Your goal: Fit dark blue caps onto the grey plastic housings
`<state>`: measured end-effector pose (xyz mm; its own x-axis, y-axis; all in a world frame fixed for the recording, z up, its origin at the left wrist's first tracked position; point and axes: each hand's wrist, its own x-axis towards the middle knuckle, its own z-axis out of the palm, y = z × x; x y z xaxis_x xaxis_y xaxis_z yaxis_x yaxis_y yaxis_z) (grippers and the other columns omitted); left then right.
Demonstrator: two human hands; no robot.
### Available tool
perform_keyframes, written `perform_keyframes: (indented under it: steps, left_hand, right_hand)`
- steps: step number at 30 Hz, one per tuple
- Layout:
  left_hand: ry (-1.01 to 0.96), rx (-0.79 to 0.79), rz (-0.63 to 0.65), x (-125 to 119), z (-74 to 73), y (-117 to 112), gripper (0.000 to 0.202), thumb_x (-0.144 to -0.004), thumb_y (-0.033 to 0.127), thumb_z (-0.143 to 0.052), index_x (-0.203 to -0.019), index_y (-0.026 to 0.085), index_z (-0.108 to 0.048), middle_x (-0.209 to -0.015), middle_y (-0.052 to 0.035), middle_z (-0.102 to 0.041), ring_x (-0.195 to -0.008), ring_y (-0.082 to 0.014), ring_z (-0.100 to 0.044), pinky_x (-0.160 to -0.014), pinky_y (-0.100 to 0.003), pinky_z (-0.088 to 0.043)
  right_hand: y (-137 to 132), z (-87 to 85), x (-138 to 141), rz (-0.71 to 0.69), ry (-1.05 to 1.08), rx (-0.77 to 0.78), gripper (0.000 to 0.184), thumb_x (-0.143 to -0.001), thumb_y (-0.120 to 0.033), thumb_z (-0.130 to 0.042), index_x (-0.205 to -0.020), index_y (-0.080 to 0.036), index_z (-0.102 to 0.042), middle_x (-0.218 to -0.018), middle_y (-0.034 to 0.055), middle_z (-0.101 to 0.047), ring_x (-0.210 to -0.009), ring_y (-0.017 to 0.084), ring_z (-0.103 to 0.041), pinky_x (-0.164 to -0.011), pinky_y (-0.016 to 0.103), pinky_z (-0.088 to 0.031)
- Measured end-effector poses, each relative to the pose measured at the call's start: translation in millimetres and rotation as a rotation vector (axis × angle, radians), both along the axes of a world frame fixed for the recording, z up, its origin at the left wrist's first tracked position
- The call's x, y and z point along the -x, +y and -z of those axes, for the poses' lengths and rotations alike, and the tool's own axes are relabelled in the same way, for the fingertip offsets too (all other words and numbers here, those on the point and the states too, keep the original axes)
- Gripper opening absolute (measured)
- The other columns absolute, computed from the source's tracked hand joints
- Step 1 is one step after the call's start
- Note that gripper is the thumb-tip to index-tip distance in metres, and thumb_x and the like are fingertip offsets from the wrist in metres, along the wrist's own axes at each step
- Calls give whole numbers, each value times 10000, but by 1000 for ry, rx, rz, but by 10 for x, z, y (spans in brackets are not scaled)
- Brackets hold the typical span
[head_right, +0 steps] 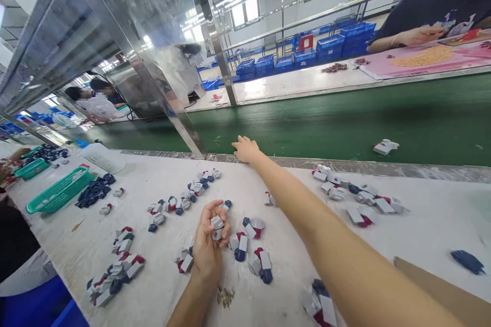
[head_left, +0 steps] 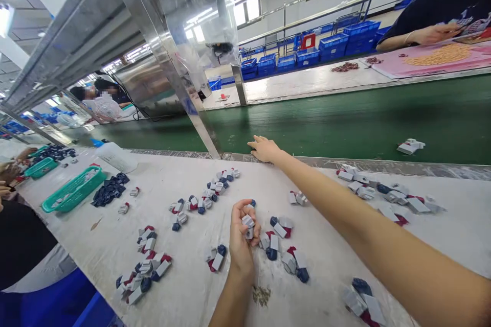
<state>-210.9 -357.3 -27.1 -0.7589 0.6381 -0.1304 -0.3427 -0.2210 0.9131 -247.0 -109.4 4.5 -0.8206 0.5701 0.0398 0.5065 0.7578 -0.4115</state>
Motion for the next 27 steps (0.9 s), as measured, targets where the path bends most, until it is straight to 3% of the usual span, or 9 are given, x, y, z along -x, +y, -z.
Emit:
perform_keyframes:
  steps: [4, 8, 11, 14, 16, 19, 21, 24, 27]
  left_hand:
    - [30, 25, 19, -60, 48, 22, 414, -667, 161, -650, -1075, 227, -660, -914, 9, -585, -641, -92, -582, -507, -194, -497]
    - [121, 35, -14, -125, 4, 15, 500, -682, 245, -841, -1152, 232, -672, -1078, -46, -654, -920, -170, -724, -697, -224, -582]
    - [112, 89, 77, -131, -52, -22, 440, -572, 322, -923, -937, 179, -722, -877, -39, -701, -695, -200, -750, -504, -210, -518]
    - [139, 106, 114, -208, -125, -75, 389, -540, 361, -941, -792, 159, -725, -676, 16, -643, -410, -92, -573, -362, -168, -337]
    - [149, 86, 126, -332, -195, -102, 377, -583, 370, -935, -841, 171, -746, -645, 49, -605, -368, -17, -435, -368, -142, -275]
    - [195, 63, 151, -559, -316, -91, 412, -674, 423, -903, -1005, 216, -772, -757, 34, -646, -386, 21, -331, -379, -132, -247]
    - [267, 92, 197, -688, -381, -36, 454, -715, 467, -873, -1098, 244, -776, -840, 9, -674, -403, 12, -351, -386, -147, -293]
    - [334, 153, 309, -832, -422, 80, 492, -763, 489, -830, -1198, 268, -764, -781, 22, -650, -432, -27, -432, -437, -177, -403]
    - [298, 167, 332, -911, -398, 157, 556, -732, 464, -854, -1233, 246, -747, -734, 19, -664, -555, -99, -573, -510, -199, -497]
  right_hand:
    - [48, 66, 66, -9, 46, -62, 330, -1000, -371, -626, -1285, -203, -629, -1320, 101, -632, -1095, 228, -654, -923, 444, -575]
    - [-60, 82, -564, -139, 143, -67, 317, -993, -361, -638, -1254, -181, -636, -1282, 92, -645, -1078, 227, -657, -914, 450, -574]
    - [-255, 122, -1322, -304, 209, -37, 191, -968, -238, -640, -1143, -165, -663, -1159, 79, -679, -1029, 214, -664, -915, 417, -560]
    - [-505, 231, -1999, -422, 249, -23, 202, -931, -130, -604, -1122, -162, -662, -1107, 105, -692, -1013, 215, -676, -899, 363, -555]
    - [-673, 309, -2263, -449, 242, -44, 190, -931, -121, -601, -1104, -160, -670, -1103, 113, -701, -1024, 223, -678, -904, 369, -551]
    - [-834, 361, -2352, -436, 172, -102, 118, -944, -167, -647, -1055, -157, -688, -1102, 85, -711, -1041, 226, -671, -940, 419, -542]
    - [-844, 329, -2312, -411, 120, -134, 164, -967, -244, -662, -1104, -157, -683, -1155, 65, -701, -1069, 218, -666, -963, 451, -538]
    - [-798, 155, -2378, -389, 63, -173, 293, -945, -353, -707, -1184, -185, -685, -1270, 73, -683, -1174, 237, -635, -1023, 470, -506]
    - [-761, -103, -2817, -219, 29, -213, 303, -974, -382, -664, -1228, -219, -680, -1270, 79, -699, -1204, 235, -618, -1044, 415, -478]
